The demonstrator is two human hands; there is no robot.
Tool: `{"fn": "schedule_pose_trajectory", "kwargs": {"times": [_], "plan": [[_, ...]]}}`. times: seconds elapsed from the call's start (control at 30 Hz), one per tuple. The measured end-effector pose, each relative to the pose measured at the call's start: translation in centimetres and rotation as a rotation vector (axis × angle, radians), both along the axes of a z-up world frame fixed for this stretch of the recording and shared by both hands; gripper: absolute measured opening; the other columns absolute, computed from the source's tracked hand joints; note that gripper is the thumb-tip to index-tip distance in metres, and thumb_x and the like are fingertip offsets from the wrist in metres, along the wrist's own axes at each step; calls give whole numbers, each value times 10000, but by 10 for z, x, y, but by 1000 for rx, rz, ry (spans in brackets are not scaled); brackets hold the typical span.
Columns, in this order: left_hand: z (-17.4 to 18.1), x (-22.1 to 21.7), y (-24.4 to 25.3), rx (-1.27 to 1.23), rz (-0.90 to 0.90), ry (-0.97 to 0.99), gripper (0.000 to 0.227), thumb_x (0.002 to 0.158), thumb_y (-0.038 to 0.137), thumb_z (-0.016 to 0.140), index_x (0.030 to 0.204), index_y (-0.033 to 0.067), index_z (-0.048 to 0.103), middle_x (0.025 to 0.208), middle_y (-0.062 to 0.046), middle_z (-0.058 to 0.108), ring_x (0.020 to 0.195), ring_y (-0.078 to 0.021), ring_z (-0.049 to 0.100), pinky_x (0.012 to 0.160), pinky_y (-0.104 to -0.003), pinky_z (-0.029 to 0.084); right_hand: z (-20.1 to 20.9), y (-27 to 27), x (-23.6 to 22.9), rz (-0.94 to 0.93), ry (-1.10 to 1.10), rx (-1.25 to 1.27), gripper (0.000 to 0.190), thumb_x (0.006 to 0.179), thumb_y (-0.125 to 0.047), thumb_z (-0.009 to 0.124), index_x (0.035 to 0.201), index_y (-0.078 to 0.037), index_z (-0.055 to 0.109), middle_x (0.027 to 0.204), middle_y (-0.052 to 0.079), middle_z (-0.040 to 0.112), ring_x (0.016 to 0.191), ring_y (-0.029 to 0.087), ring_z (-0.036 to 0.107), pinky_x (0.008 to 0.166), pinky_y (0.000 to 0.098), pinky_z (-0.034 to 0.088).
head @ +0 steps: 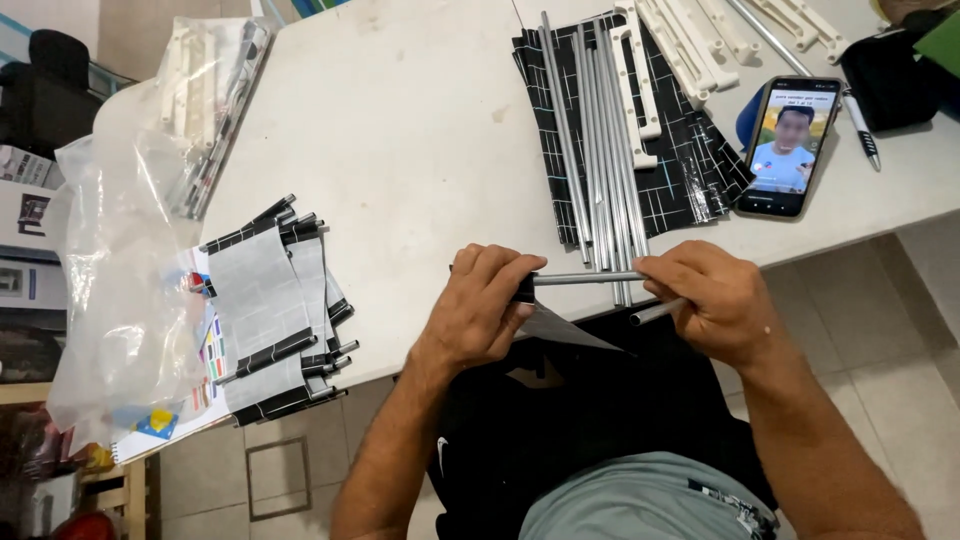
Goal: Assembling a modular storage rack by sliding metal rods into the sleeves of patterned sheets
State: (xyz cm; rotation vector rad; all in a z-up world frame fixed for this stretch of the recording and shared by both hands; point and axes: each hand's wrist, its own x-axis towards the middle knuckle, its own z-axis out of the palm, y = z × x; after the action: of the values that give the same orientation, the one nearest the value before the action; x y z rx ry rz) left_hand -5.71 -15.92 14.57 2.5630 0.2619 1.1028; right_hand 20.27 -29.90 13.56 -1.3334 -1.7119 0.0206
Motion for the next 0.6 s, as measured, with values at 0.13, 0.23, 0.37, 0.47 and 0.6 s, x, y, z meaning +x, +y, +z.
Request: {"fn": "schedule_pose_trajectory", "kwargs": {"times": [0.13,0.23,0.37,0.47,0.6], "plan": [[9,-6,-4,-6,-32,312,432,1026,230,535,1396,9,507,1151,-164,556,921,-329,470,875,-466,387,19,-8,9,-21,-353,58,215,955,91,699,1112,-43,755,872,101,691,727,243,635,575,338,522],[12,2,-8,41,-32,339,459,983,203,616,1390,18,514,1106,-142,560,883,-320,464,843,-456,397,26,-11,10,22,-387,-19,298,863,84,683,1137,-12,747,919,139,720,764,273,668,609,364,545],[17,11,-11,53,-83,308,579,1109,414,292,1424,-30,487,1091,-169,553,868,-321,448,842,-461,386,35,-11,4,-11,-373,-139,140,971,-89,670,1100,-84,726,824,38,692,677,216,628,537,364,471],[11,21,-11,174,12,65,324,1075,164,439,1281,19,643,936,-106,542,786,-287,487,717,-358,409,39,-7,-2,-16,-41,-196,131,957,-197,700,995,-93,771,683,85,663,635,305,687,587,383,559],[6,24,-14,277,74,80,304,1059,74,451,1281,27,654,928,-100,600,822,-282,561,720,-352,433,30,0,-9,-13,76,-187,113,945,-233,734,1010,-161,793,723,25,662,670,221,685,622,332,561]]}}
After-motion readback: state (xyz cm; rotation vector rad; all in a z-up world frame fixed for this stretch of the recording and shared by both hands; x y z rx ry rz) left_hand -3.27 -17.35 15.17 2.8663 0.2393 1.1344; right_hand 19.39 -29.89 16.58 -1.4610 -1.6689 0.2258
